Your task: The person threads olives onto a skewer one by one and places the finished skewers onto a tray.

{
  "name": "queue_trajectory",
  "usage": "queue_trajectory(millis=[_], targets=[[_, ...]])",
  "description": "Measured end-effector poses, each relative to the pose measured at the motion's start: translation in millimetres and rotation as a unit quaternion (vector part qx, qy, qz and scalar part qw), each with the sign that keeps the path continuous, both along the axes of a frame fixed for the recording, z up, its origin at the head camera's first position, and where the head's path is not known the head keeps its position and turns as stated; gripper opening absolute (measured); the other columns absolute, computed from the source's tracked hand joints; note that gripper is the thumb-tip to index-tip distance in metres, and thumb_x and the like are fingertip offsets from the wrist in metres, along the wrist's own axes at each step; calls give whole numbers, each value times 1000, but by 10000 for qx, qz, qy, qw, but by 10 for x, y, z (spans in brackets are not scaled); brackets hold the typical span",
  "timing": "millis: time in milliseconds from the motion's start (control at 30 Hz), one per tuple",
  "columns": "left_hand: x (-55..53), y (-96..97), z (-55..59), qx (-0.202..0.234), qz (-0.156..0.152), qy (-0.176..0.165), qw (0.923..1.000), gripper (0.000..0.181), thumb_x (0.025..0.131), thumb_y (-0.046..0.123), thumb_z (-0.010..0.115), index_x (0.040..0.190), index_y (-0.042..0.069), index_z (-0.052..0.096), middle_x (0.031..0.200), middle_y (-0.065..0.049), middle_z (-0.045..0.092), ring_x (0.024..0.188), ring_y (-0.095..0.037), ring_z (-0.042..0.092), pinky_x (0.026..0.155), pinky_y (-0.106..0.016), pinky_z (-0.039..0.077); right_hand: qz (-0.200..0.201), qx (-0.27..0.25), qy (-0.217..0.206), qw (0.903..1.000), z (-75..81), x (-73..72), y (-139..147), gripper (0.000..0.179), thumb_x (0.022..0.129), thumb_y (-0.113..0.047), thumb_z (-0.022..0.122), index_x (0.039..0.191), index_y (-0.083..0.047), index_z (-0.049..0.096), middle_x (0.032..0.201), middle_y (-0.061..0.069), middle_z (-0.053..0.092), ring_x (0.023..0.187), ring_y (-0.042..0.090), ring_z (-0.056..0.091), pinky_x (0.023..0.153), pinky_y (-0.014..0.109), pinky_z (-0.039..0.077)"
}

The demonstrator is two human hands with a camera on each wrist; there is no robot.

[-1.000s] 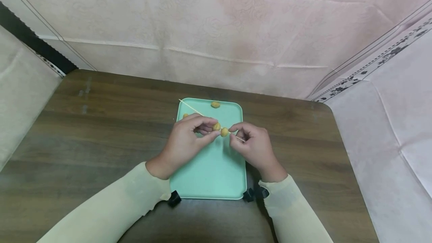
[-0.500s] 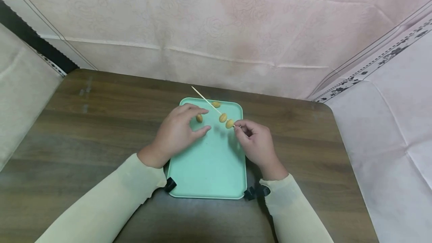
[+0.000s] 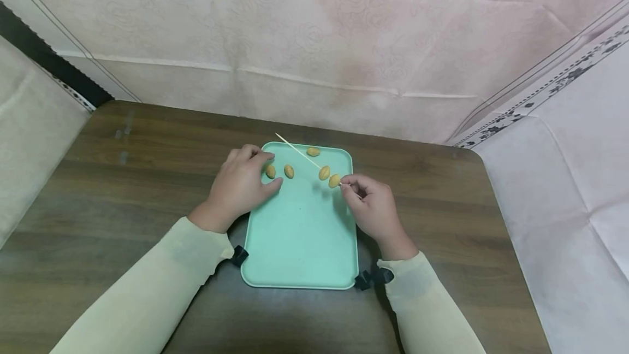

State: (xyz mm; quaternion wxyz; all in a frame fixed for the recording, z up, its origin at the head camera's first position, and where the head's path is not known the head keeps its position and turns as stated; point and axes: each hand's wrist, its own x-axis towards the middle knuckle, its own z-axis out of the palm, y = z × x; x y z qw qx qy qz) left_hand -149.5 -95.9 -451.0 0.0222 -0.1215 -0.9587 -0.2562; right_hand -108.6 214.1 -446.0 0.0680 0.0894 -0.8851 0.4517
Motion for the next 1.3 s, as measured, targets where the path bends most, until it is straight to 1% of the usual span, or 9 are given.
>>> queue_trajectory(millis=[167, 567, 633, 767, 900, 1033, 1100, 1167, 1300], targets=[[-30, -43, -30, 21, 65, -56, 10000, 54, 102, 42, 78, 145, 9, 74, 148, -20, 61, 134, -45, 56, 110, -61, 54, -1, -19, -98, 10000, -4, 4, 1, 12, 108, -19, 75, 112, -15, 85, 77, 1, 61, 68, 24, 56, 55, 26, 43], [-26, -49, -20, 144, 69, 138, 9998, 38, 102, 33, 80, 132, 8, 82, 140, -18, 65, 126, -43, 59, 106, -57, 56, 22, -40, -179, 9998, 16, 15, -17, 12, 108, -20, 74, 111, -15, 84, 77, 1, 62, 69, 25, 56, 55, 26, 42], [-27, -42, -5, 369, 77, 168, 9991, 38, 103, 31, 80, 132, 9, 82, 139, -17, 66, 125, -42, 60, 105, -56, 56, 14, -42, -186, 9998, 20, 18, -18, 12, 108, -20, 74, 111, -15, 84, 77, 1, 62, 69, 26, 56, 55, 26, 42], [-14, -21, 49, 1202, 109, 256, 9924, 37, 104, 25, 80, 137, 10, 80, 134, -12, 72, 115, -34, 69, 95, -48, 61, 10, -70, -170, 9998, 16, 16, -18, 11, 108, -19, 74, 110, -16, 84, 76, 1, 61, 68, 25, 56, 54, 26, 42], [0, -7, 83, 2036, 155, 238, 9786, 39, 105, 16, 78, 144, 9, 77, 130, -8, 75, 107, -23, 78, 89, -37, 67, 23, -90, -146, 9999, 19, 14, -17, 11, 108, -19, 74, 110, -16, 83, 76, 1, 61, 68, 26, 56, 54, 26, 42], [-15, -7, 102, 2815, 277, -107, 9591, 39, 106, 13, 77, 145, 9, 76, 131, -8, 76, 110, -21, 80, 88, -23, 67, 33, -86, -171, 9998, 29, 18, -15, 11, 108, -19, 73, 111, -16, 83, 76, 1, 60, 69, 26, 56, 55, 27, 42], [-30, -14, 108, 3229, 370, -334, 9451, 39, 106, 14, 78, 145, 9, 76, 132, -8, 77, 112, -20, 80, 87, -17, 65, 39, -76, -192, 9998, 29, 19, -14, 11, 108, -20, 73, 111, -16, 83, 76, 1, 60, 70, 26, 57, 56, 27, 43], [-45, -27, 117, 3664, 436, -532, 9279, 39, 105, 15, 80, 144, 11, 76, 133, -8, 78, 114, -19, 79, 88, -15, 64, 49, -79, -201, 9998, 27, 17, -13, 11, 108, -20, 73, 112, -16, 83, 76, 1, 60, 70, 26, 56, 56, 27, 43], [-64, -58, 114, 4421, 512, -749, 8924, 39, 103, 20, 84, 141, 13, 77, 131, -7, 77, 114, -17, 77, 89, -16, 65, 81, -103, -203, 9997, 22, 15, -8, 11, 108, -19, 73, 112, -16, 83, 76, 1, 61, 69, 25, 56, 55, 27, 43]])
